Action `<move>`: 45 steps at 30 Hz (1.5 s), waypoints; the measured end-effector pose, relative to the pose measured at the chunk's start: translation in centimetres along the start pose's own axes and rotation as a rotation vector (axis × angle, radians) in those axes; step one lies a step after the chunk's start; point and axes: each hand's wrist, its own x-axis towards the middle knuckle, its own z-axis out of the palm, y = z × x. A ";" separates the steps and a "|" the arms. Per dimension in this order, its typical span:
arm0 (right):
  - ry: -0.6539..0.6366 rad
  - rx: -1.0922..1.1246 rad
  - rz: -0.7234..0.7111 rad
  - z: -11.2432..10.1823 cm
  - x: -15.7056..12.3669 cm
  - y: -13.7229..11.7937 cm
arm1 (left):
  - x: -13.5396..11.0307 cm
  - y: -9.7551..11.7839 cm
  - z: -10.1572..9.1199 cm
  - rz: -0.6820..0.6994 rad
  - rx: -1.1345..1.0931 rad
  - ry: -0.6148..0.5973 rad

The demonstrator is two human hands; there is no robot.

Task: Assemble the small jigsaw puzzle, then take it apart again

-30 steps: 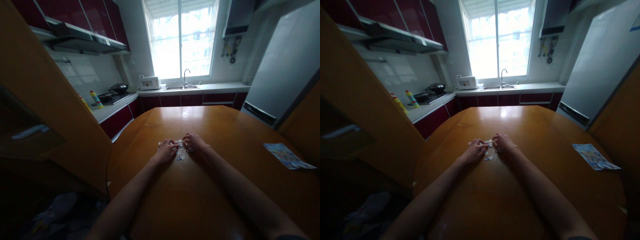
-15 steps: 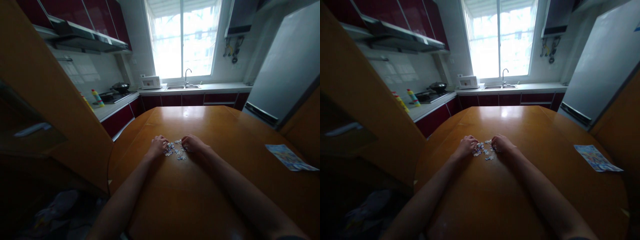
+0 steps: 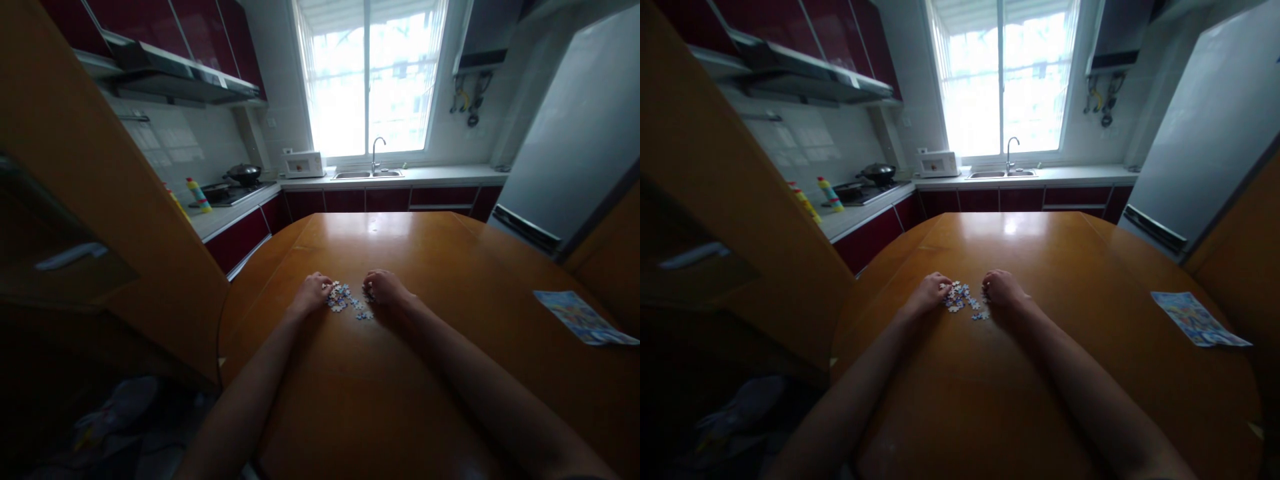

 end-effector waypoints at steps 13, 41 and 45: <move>-0.043 0.102 -0.154 0.2 -0.1 -0.2 | -0.3 -1.1 0.3 0.032 -0.023 -0.136; -0.053 0.066 -0.348 1.2 -0.8 -3.4 | 0.7 -2.0 1.3 -0.051 -0.095 -0.011; -0.058 0.045 -0.300 1.2 -0.9 -4.3 | 0.8 -1.9 1.2 -0.044 -0.188 -0.014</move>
